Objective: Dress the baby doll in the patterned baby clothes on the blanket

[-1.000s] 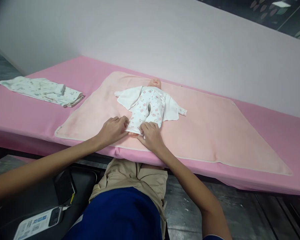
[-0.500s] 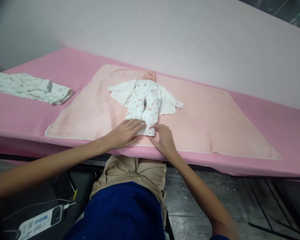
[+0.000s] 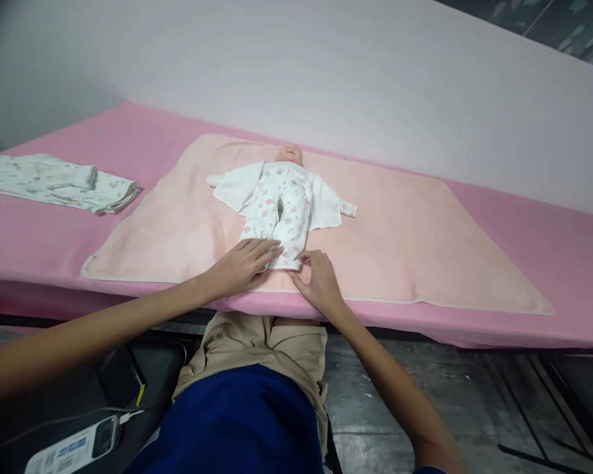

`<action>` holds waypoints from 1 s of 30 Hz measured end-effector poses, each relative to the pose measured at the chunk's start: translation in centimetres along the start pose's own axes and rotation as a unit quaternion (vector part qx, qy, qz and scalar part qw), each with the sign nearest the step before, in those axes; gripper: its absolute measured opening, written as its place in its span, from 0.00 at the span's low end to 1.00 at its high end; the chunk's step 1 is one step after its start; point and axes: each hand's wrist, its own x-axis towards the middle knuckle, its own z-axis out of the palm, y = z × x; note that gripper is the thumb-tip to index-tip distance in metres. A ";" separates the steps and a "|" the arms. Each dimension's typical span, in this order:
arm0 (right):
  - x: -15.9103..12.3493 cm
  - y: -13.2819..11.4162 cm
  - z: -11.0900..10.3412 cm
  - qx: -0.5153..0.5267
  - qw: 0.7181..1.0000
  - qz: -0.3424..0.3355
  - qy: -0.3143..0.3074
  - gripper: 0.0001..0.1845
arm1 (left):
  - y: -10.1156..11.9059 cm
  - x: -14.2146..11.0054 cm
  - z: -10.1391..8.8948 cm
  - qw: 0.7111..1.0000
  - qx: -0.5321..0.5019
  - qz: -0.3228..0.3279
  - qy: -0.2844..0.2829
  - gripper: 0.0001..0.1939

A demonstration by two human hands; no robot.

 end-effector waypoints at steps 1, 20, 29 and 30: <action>0.0 0.0 0.1 -0.006 1.000 0.004 -0.005 0.16 | 0.0 0.1 0.0 1.000 0.000 0.000 0.002 0.25; 1.3 -2.2 -1.2 -0.018 1.000 -0.020 0.016 0.02 | 0.2 0.5 1.0 0.994 -0.033 -0.056 0.092 0.13; -1.1 -2.8 -1.9 -0.107 0.994 -0.011 0.019 0.09 | 1.7 0.8 -0.8 0.997 0.035 -0.057 0.041 0.08; -1.3 -2.8 -1.8 -0.105 0.994 -0.014 0.016 0.09 | 2.0 0.6 -0.9 0.998 0.039 -0.051 0.028 0.08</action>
